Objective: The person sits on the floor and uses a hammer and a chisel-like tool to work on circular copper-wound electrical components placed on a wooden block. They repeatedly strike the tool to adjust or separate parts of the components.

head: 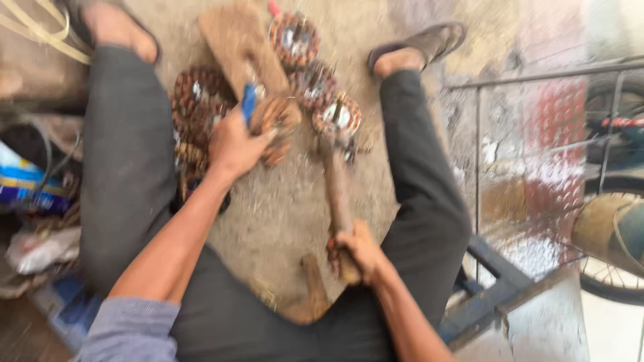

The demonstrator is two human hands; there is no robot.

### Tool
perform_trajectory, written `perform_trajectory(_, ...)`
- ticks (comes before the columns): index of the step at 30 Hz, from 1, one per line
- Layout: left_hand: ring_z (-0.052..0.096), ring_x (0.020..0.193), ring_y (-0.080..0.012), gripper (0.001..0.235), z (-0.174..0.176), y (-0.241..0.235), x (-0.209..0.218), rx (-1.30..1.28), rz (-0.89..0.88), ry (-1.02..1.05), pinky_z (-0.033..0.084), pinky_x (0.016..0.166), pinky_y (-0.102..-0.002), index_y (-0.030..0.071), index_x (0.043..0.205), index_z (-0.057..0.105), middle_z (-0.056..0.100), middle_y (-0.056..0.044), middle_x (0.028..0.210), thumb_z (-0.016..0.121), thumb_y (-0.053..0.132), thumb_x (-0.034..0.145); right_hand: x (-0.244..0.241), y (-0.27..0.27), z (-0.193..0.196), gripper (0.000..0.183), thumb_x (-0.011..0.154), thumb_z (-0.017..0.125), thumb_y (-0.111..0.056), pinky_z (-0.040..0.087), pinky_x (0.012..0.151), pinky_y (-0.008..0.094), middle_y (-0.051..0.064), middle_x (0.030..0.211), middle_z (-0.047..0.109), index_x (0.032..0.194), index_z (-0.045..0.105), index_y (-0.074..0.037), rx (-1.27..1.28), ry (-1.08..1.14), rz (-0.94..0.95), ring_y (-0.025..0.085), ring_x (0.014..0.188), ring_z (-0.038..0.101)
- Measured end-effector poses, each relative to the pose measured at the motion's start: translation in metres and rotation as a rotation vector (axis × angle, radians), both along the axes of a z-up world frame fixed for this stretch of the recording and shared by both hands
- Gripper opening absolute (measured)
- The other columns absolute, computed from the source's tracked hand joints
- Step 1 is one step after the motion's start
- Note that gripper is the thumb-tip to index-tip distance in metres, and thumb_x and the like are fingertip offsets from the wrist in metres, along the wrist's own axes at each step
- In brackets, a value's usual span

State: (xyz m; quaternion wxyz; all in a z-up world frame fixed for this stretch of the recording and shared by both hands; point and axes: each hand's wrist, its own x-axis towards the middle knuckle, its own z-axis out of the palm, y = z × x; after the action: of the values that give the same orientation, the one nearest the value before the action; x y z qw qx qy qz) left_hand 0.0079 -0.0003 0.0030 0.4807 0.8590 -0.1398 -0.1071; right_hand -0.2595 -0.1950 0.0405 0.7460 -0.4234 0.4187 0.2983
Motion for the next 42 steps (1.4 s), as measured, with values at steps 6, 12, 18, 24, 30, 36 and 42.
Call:
perform_trajectory(6, 0.069, 0.078, -0.0486, 0.043, -0.021, 0.014, 0.023, 0.344, -0.236, 0.008, 0.054, 0.070, -0.056, -0.002, 0.115, 0.056, 0.069, -0.030, 0.081, 0.080, 0.017, 0.085, -0.026, 0.004, -0.029, 0.012, 0.086, 0.056, -0.011, 0.055, 0.044, 0.040, 0.010, 0.067, 0.057, 0.086, 0.054, 0.000, -0.029, 0.332, -0.037, 0.023, 0.051, 0.060)
perform_trajectory(12, 0.072, 0.070, -0.0430, 0.022, -0.069, -0.021, 0.047, 0.440, -0.406, -0.151, 0.059, 0.061, -0.052, -0.005, 0.110, 0.054, 0.070, -0.026, 0.075, 0.063, -0.008, 0.090, -0.005, 0.012, -0.042, 0.016, 0.089, 0.060, -0.013, 0.054, 0.044, 0.038, 0.010, 0.068, 0.057, 0.089, 0.056, 0.002, -0.016, 0.371, 0.036, 0.021, 0.051, 0.060)
perform_trajectory(18, 0.074, 0.059, -0.0340, 0.011, -0.085, -0.017, 0.070, 0.239, -0.092, 0.223, 0.055, 0.051, -0.044, 0.001, 0.104, 0.054, 0.069, -0.019, 0.076, 0.054, 0.009, 0.111, 0.001, 0.004, -0.048, 0.015, 0.088, 0.061, -0.013, 0.054, 0.044, 0.037, 0.008, 0.070, 0.059, 0.095, 0.061, 0.001, -0.027, 0.276, 0.051, 0.020, 0.052, 0.061)
perform_trajectory(24, 0.075, 0.077, -0.0264, 0.035, -0.054, 0.021, 0.077, -0.011, 0.256, -0.074, 0.059, 0.073, -0.040, 0.002, 0.090, 0.055, 0.073, -0.015, 0.082, 0.085, 0.019, 0.095, 0.079, 0.042, -0.062, 0.023, 0.086, 0.066, -0.014, 0.052, 0.044, 0.035, 0.009, 0.070, 0.057, 0.099, 0.053, -0.001, -0.076, 0.004, -0.315, 0.020, 0.053, 0.059)
perform_trajectory(30, 0.079, 0.084, -0.0127, 0.031, -0.031, 0.029, 0.082, -0.227, 0.307, 0.164, 0.064, 0.075, -0.032, 0.011, 0.088, 0.052, 0.076, -0.002, 0.094, 0.077, 0.027, 0.096, 0.130, -0.002, -0.068, 0.021, 0.089, 0.065, -0.012, 0.048, 0.047, 0.031, 0.006, 0.073, 0.055, 0.106, 0.055, -0.003, 0.096, 0.146, -0.209, 0.018, 0.055, 0.056)
perform_trajectory(36, 0.080, 0.086, -0.0155, 0.040, -0.019, 0.030, 0.089, -0.534, 0.282, 0.186, 0.067, 0.078, -0.029, 0.004, 0.093, 0.055, 0.077, -0.010, 0.092, 0.068, 0.038, 0.108, 0.124, -0.037, -0.088, 0.021, 0.088, 0.062, -0.019, 0.046, 0.045, 0.031, 0.004, 0.069, 0.051, 0.100, 0.050, -0.007, 0.035, 0.242, -0.212, 0.017, 0.054, 0.051)
perform_trajectory(42, 0.081, 0.090, -0.0178, 0.033, -0.001, 0.040, 0.091, -0.859, 0.429, 0.399, 0.070, 0.080, -0.032, 0.007, 0.109, 0.061, 0.079, -0.008, 0.101, 0.059, 0.039, 0.102, 0.184, -0.058, -0.034, 0.016, 0.086, 0.059, -0.012, 0.051, 0.045, 0.036, 0.009, 0.069, 0.059, 0.095, 0.059, 0.000, -0.161, 0.133, 0.222, 0.021, 0.053, 0.059)
